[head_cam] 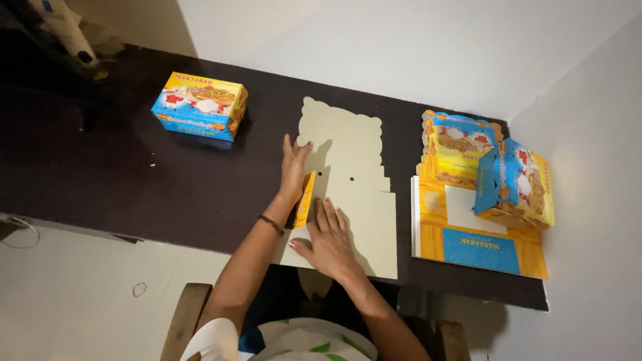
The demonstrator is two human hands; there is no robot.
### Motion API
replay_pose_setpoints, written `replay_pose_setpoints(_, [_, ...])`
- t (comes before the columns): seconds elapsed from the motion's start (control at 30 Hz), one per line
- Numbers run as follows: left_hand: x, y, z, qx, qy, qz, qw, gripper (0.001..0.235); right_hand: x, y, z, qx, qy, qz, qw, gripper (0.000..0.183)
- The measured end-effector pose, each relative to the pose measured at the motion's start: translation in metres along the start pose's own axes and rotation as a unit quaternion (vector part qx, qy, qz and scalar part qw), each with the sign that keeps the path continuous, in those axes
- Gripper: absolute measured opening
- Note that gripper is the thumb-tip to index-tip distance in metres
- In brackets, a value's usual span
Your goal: Folding and assembling a printed cardboard box for food packaging.
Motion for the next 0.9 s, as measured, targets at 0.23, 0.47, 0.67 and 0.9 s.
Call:
replay_pose_setpoints(0.23, [-0.005,-0.01,-0.036,0.426,0.155,-0.068,0.889,0.097,0.003,-0.004,-0.008,0.015,0.018,-0.004,1.0,0.085])
replay_pose_setpoints(0.47, [0.001,0.016,-0.037,0.672,0.202,-0.028,0.712,0.101,0.003,-0.001,-0.006,-0.005,0.008,0.001,1.0,0.084])
replay_pose_setpoints(0.67, [0.023,0.017,-0.035,0.689,0.214,-0.04,0.691,0.093,0.01,-0.011,-0.022,-0.017,-0.004,0.009,1.0,0.084])
replay_pose_setpoints(0.9, [0.056,0.016,-0.037,0.751,0.18,-0.039,0.634,0.085,0.019,-0.021,-0.038,-0.03,-0.033,0.035,0.998,0.08])
Point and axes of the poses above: each hand's wrist, its own x-axis towards the middle knuckle, its own z-axis out of the back of the hand, y = z × x, the point moved 8 cm from there along x, towards the middle knuckle, and after that the axes turned 4 degrees about y, right-handed, at the moved point
